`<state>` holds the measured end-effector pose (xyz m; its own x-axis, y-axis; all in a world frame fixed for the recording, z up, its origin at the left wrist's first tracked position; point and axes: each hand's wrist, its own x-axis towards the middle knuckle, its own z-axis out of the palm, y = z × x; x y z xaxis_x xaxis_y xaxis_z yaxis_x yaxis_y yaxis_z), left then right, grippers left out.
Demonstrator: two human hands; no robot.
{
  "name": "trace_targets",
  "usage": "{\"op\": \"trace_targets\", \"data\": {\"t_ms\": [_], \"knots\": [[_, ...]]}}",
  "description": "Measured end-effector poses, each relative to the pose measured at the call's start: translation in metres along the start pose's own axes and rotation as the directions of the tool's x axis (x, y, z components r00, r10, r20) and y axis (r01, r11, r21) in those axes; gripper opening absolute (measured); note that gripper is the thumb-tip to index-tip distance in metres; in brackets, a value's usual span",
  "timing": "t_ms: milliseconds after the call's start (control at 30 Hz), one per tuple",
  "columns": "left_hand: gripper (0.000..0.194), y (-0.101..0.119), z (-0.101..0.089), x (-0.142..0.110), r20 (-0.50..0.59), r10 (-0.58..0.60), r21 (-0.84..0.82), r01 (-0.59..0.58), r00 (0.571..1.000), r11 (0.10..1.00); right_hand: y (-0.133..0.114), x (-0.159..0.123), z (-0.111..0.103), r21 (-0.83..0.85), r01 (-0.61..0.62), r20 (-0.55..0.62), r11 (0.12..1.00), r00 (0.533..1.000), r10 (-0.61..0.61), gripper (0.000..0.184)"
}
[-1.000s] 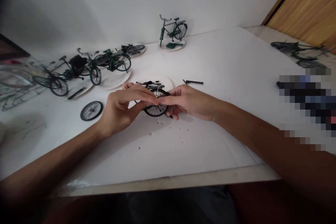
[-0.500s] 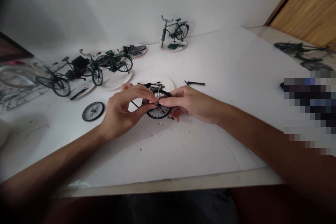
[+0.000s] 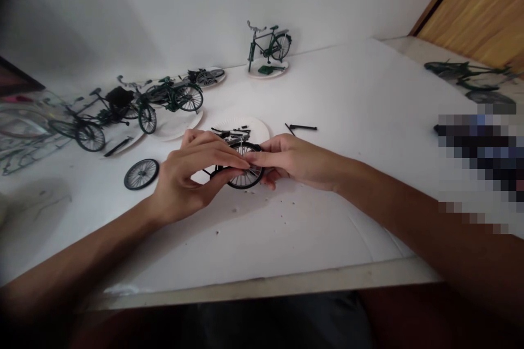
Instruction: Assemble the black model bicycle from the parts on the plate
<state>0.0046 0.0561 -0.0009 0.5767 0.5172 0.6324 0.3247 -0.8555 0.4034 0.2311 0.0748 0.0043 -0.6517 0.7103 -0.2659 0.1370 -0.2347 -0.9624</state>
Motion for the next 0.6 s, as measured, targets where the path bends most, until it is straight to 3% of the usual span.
{"op": "trace_targets", "data": {"t_ms": [200, 300, 467, 600], "knots": [[0.011, 0.0044, 0.0036, 0.0009, -0.113, -0.113, 0.015, 0.115, 0.987, 0.993, -0.0019, 0.0005, 0.0019, 0.006, -0.011, -0.012, 1.000, 1.000, 0.011, 0.032], [0.010, 0.0053, 0.0004, 0.0006, -0.060, -0.121, -0.015, 0.121, 0.991, 0.993, -0.0005, 0.0008, 0.0007, 0.014, -0.019, 0.000, 1.000, 1.000, 0.019, 0.031], [0.014, 0.0068, -0.0017, 0.0000, 0.072, -0.025, -0.055, 0.029, 0.997, 0.998, 0.0005, -0.0004, -0.0001, -0.019, 0.010, -0.001, 1.000, 1.000, -0.010, 0.034], [0.013, 0.0054, 0.0033, -0.0003, -0.020, -0.055, -0.030, 0.055, 0.998, 0.998, -0.0009, -0.0004, 0.0016, -0.017, 0.001, -0.012, 1.000, 1.000, -0.001, 0.035]]}}
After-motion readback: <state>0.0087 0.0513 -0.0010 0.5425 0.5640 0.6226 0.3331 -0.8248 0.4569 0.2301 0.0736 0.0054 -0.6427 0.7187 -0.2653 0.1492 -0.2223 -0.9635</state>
